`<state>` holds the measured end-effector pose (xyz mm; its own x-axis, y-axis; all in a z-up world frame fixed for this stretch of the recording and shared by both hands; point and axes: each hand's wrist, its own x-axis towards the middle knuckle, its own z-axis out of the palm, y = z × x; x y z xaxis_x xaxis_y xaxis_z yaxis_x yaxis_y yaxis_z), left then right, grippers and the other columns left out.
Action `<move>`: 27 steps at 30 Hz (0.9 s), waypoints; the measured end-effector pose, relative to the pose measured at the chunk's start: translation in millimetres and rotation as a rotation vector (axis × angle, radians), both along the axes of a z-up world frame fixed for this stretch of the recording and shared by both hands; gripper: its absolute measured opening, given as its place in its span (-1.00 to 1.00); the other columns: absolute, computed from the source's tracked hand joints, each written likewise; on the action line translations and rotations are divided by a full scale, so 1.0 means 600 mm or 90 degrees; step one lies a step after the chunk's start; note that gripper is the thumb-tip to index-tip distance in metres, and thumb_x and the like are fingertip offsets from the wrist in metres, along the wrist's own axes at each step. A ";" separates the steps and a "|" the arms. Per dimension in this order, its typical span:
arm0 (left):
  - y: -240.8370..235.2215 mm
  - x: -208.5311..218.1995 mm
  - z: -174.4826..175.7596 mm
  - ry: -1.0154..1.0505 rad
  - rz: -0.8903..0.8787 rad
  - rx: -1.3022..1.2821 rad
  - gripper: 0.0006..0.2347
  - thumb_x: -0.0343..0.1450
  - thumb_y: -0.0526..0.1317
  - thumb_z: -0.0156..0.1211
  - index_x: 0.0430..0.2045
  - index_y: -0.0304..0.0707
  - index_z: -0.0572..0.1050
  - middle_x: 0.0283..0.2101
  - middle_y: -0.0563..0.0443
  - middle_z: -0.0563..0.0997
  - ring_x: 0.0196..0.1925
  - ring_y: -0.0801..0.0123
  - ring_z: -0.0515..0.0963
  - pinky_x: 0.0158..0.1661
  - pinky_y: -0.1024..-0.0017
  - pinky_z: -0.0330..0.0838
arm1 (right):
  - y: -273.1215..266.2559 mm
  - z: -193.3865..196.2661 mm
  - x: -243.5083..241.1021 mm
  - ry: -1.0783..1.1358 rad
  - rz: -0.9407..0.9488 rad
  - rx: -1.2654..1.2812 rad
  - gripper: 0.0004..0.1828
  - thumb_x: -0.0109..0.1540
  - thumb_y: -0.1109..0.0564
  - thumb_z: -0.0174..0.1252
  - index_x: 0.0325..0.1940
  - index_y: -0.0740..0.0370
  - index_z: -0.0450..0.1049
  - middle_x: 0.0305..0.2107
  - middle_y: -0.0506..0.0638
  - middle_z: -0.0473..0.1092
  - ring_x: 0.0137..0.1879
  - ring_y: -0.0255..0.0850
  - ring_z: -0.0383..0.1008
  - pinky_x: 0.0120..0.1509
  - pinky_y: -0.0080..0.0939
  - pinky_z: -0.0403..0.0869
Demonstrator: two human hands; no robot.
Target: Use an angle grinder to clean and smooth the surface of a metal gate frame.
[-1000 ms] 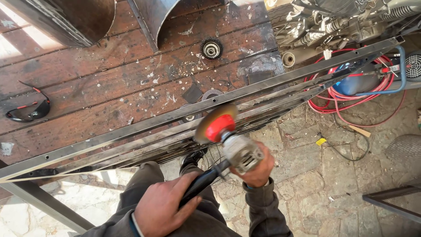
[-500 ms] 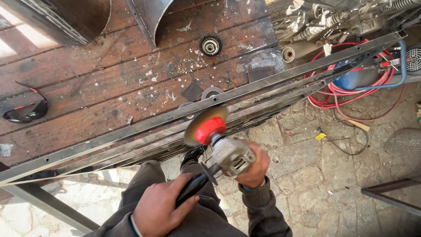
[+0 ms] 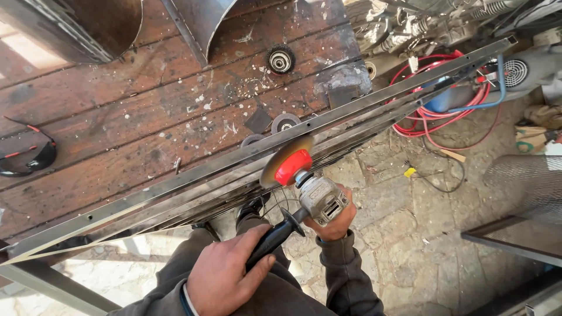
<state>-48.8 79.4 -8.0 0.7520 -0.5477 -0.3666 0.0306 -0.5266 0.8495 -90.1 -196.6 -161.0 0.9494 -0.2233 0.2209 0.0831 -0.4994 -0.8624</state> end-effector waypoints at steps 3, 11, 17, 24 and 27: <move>0.056 -0.029 -0.003 0.062 0.000 0.016 -0.49 0.35 -0.01 0.25 0.19 -0.15 0.40 -0.32 -0.24 0.71 -0.31 -0.14 0.69 -0.31 0.04 0.52 | 0.057 0.006 -0.005 -0.004 0.012 -0.014 -0.10 -0.14 -0.11 0.58 0.14 0.29 0.37 -0.08 0.13 0.54 -0.01 -0.03 0.62 0.10 -0.05 0.58; 0.242 -0.128 -0.020 0.179 0.035 -0.001 -0.33 0.26 0.00 0.34 0.32 -0.07 0.33 -0.12 -0.27 0.73 0.00 -0.03 0.73 0.00 0.23 0.54 | 0.236 0.017 -0.044 -0.041 0.133 -0.066 -0.09 -0.09 -0.28 0.59 0.08 0.30 0.38 -0.09 0.12 0.54 -0.04 -0.07 0.65 0.04 -0.09 0.60; 0.261 -0.169 -0.042 0.228 0.118 0.005 -0.33 0.23 -0.03 0.33 0.31 -0.05 0.34 0.03 -0.21 0.74 0.14 0.06 0.70 0.17 0.27 0.42 | 0.252 0.013 -0.042 -0.080 0.218 -0.088 -0.03 -0.01 -0.39 0.49 0.14 0.37 0.35 -0.06 0.20 0.52 -0.02 0.03 0.65 0.09 -0.01 0.62; 0.130 -0.118 0.005 0.100 0.183 -0.093 -0.47 0.32 -0.06 0.29 0.18 -0.28 0.43 -0.16 -0.29 0.74 -0.03 -0.03 0.75 -0.03 0.25 0.54 | 0.111 -0.022 -0.015 -0.147 0.191 -0.088 -0.05 0.09 -0.46 0.39 0.16 0.36 0.32 -0.12 0.12 0.54 -0.10 -0.12 0.67 -0.05 -0.17 0.68; 0.036 -0.082 0.024 0.072 0.175 -0.098 -0.49 0.34 -0.05 0.26 0.18 -0.28 0.43 -0.26 -0.29 0.71 -0.17 -0.07 0.74 -0.15 0.23 0.57 | 0.023 -0.003 0.011 -0.122 0.180 -0.042 -0.03 0.02 -0.35 0.47 0.21 0.38 0.31 -0.09 0.12 0.53 -0.03 -0.11 0.63 0.05 -0.09 0.63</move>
